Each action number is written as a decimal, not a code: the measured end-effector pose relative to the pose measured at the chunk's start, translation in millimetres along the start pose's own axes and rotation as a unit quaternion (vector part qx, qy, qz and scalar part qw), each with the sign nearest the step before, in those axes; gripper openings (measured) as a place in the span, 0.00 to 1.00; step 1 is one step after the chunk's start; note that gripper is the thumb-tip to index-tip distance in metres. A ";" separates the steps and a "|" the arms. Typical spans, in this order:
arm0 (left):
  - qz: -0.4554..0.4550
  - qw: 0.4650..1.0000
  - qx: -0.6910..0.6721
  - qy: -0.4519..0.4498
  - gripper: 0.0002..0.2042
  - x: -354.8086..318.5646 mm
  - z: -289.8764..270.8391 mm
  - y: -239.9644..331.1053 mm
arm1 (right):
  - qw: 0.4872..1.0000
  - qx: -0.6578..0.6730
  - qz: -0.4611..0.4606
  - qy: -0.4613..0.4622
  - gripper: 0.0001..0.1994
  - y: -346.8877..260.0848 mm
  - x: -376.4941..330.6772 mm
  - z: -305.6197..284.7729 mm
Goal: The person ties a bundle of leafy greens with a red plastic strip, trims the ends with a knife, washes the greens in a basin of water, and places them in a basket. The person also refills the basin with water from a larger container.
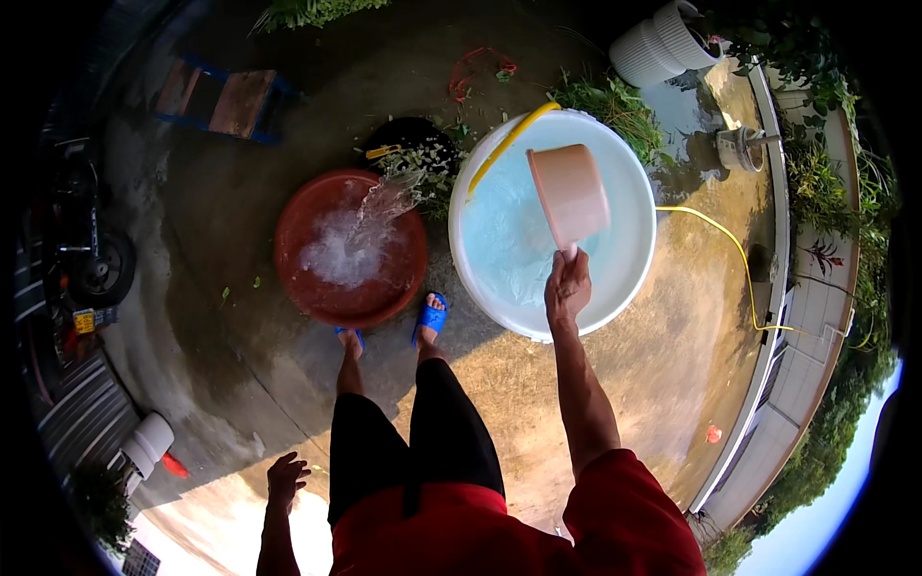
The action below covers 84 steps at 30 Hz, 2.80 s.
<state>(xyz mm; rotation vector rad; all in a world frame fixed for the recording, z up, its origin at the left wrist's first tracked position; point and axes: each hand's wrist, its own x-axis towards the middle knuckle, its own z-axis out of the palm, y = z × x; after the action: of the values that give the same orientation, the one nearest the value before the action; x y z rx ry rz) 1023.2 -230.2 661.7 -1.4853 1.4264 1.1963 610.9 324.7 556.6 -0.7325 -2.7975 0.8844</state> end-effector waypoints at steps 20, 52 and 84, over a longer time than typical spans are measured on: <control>0.006 0.999 0.034 0.030 0.22 -30.0 -10.6 33.4 | 0.727 0.417 0.408 -0.362 0.26 109.2 1.0 70.5; 0.035 0.999 -0.022 -0.025 0.23 25.1 21.0 0.1 | 0.990 0.005 -0.112 -0.082 0.13 -53.5 -99.6 -0.6; 0.035 0.999 -0.017 -0.021 0.23 -1.3 17.7 10.1 | 0.819 0.334 0.317 -0.343 0.26 22.5 -4.0 7.5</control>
<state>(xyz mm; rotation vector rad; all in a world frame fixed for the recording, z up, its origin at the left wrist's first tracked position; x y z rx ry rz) 1011.0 -214.1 658.7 -1.4353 1.4472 1.2918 621.8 335.0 537.8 -1.4356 -2.3279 2.5086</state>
